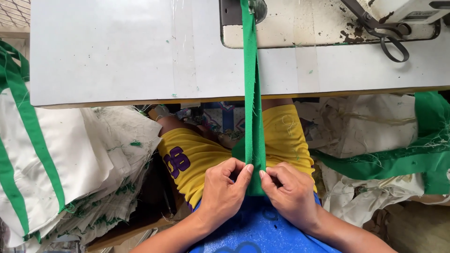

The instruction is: Folding and guiding green fabric straps through an industrial sewing machine to create finished straps.

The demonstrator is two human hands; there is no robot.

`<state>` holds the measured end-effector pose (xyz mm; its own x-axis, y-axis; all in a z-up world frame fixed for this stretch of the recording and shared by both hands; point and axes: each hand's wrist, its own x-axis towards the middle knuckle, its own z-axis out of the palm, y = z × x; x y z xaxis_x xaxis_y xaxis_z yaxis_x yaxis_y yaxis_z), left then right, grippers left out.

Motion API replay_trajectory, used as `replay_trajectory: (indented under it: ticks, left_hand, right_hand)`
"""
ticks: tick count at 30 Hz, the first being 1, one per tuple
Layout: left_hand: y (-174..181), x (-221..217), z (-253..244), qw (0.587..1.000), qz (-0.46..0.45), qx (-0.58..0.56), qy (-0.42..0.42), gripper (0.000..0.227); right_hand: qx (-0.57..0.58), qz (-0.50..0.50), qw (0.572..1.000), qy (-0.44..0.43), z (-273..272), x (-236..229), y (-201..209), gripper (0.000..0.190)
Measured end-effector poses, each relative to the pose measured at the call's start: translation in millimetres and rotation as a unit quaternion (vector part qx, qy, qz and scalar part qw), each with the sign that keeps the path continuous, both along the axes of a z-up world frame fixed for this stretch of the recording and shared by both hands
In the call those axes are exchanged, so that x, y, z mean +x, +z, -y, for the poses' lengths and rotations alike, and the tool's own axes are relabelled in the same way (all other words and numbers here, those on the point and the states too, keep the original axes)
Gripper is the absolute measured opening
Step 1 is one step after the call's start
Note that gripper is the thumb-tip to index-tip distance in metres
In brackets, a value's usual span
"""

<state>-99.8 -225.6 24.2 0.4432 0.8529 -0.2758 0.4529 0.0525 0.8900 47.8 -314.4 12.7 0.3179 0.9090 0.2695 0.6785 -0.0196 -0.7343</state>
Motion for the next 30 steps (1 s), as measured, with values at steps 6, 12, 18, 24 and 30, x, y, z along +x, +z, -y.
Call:
replay_trajectory:
  ticks: [6, 12, 18, 24, 30]
  left_hand:
    - [-0.7, 3.3, 3.9, 0.996, 0.013, 0.089, -0.002, 0.025]
    - [-1.1, 1.0, -1.1, 0.982, 0.037, 0.175, -0.054, 0.011]
    - [-2.3, -1.0, -3.6, 0.974, 0.032, 0.201, -0.102, 0.009]
    - [-2.2, -0.7, -6.5, 0.96, 0.017, 0.238, -0.147, 0.02]
    - [11.5, -0.4, -8.7, 0.942, 0.0, 0.279, -0.186, 0.018]
  right_hand:
    - [0.055, 0.074, 0.994, 0.054, -6.7, -2.9, 13.0, 0.008]
    - [0.079, 0.099, 0.988, 0.088, -11.7, -3.4, 16.6, 0.004]
    - [0.075, 0.089, 0.987, 0.108, -11.6, -3.4, 15.7, 0.008]
    - [0.068, 0.102, 0.985, 0.121, -10.3, -3.1, 13.6, 0.008]
    - [0.018, 0.057, 0.987, 0.149, -1.6, -1.4, 8.2, 0.016]
